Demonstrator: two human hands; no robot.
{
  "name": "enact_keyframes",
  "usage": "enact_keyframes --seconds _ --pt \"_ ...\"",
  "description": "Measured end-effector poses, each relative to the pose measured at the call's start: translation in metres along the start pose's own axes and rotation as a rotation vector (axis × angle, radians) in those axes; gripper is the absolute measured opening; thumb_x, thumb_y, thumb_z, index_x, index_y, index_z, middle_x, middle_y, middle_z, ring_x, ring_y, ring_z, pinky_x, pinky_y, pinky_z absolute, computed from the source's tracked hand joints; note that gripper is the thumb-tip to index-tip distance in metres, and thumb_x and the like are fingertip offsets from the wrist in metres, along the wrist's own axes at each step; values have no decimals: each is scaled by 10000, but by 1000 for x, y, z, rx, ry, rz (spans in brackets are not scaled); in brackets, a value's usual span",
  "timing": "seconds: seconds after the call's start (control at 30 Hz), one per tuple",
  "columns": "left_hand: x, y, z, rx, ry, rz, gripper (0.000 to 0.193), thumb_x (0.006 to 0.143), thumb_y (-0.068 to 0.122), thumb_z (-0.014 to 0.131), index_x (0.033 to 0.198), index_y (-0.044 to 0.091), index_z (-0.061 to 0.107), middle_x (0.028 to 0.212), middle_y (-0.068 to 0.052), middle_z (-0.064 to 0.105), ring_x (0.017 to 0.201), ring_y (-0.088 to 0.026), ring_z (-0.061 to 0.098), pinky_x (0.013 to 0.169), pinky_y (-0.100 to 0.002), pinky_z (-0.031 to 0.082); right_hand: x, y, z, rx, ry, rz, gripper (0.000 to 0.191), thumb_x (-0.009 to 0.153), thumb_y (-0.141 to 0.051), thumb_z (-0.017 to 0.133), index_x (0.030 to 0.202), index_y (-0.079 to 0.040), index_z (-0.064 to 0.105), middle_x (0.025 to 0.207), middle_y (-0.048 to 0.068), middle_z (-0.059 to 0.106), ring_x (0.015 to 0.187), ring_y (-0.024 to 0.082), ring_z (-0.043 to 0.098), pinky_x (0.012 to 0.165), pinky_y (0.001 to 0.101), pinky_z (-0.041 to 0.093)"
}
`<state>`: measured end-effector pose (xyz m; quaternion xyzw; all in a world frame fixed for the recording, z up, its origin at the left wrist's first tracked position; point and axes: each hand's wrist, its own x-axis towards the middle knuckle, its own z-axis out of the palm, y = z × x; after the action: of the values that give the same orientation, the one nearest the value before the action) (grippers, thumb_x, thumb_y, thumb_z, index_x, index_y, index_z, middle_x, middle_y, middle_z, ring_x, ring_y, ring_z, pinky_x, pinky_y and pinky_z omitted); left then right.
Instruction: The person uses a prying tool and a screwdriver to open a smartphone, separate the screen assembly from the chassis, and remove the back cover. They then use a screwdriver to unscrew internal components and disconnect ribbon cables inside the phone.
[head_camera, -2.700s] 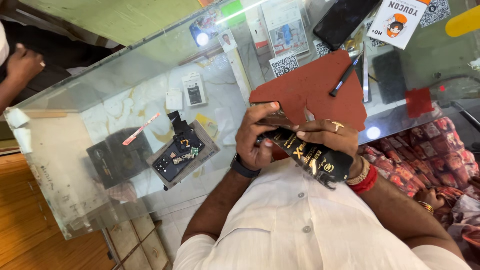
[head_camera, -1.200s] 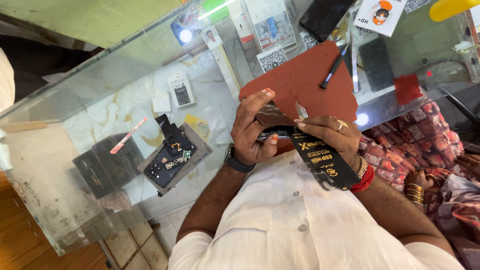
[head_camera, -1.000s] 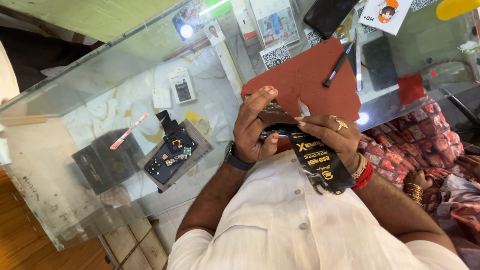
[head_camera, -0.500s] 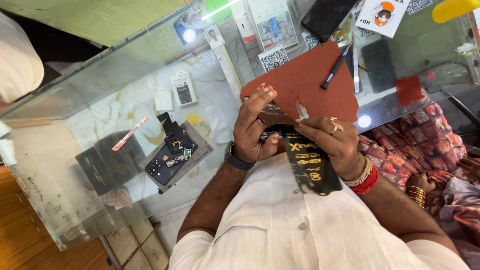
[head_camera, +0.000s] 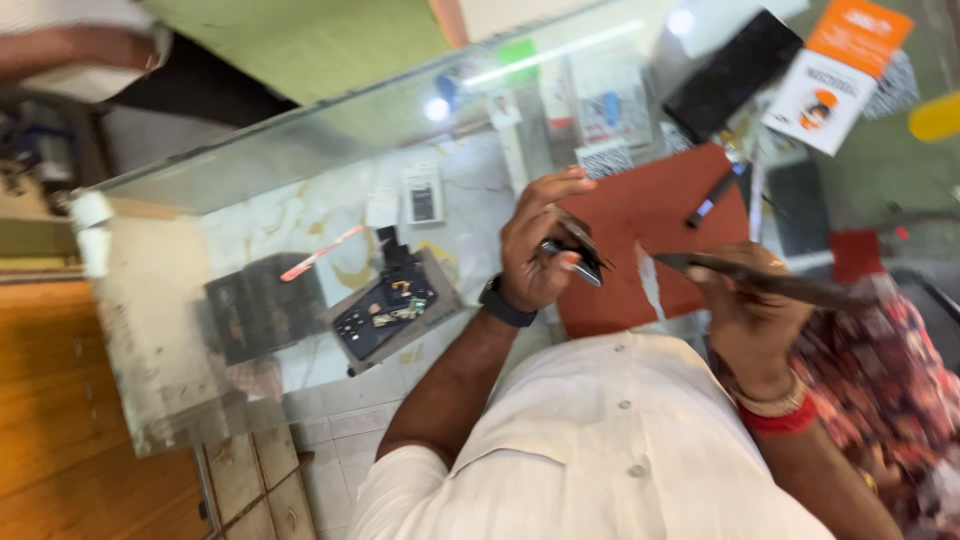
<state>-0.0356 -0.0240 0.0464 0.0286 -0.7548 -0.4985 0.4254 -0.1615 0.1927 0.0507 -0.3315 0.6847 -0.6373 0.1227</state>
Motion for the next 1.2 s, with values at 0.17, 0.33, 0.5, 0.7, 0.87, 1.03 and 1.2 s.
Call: enact_keyframes --seconds 0.17,0.33,0.5,0.7,0.87,1.03,1.2 --pt "23 6 -20 15 -251 -35 328 891 323 762 777 47 626 1398 -147 604 1347 -338 507 1173 -480 417 0 0 -11 -89 -38 -38 86 1003 100 750 1041 57 686 955 81 673 825 97 587 723 201 455" --pt "25 14 -45 62 -550 -79 215 900 242 711 1015 79 630 1510 -133 459 1440 -348 417 1231 -512 346 11 1 -6 -47 -117 -75 66 1050 107 690 1094 57 690 1036 95 694 911 120 633 836 223 535" --pt "28 9 -51 144 -718 -34 213 853 175 606 1050 93 600 1395 -136 468 1356 -360 432 1190 -517 368 38 5 5 -118 -175 -44 46 1070 123 710 1083 79 708 1049 138 709 888 142 656 771 234 519" --pt "40 15 -40 170 -806 -50 189 872 172 615 1047 102 614 1144 -96 485 1120 -295 512 994 -472 468 73 -15 9 -112 -366 -246 246 848 125 671 1084 56 688 1058 150 695 885 164 675 771 264 536" --pt "56 16 -36 77 -801 -111 248 882 136 645 1123 93 608 1093 -103 528 967 -274 618 842 -415 542 71 -16 11 -59 -325 -169 111 1019 116 614 1091 61 678 983 107 708 834 127 682 729 221 545" --pt "63 11 -20 23 -641 -118 275 904 109 700 1161 74 612 1018 -80 676 878 -256 693 775 -383 563 65 7 -14 -315 -145 -211 144 897 41 802 1030 58 748 773 89 635 647 124 480 545 253 356" --pt "73 12 -5 5 -645 -138 254 890 118 760 1091 37 628 990 -74 702 891 -231 735 777 -338 599 62 5 -28 -64 -146 -182 133 958 11 815 1066 -6 739 910 92 690 653 91 499 549 236 333"
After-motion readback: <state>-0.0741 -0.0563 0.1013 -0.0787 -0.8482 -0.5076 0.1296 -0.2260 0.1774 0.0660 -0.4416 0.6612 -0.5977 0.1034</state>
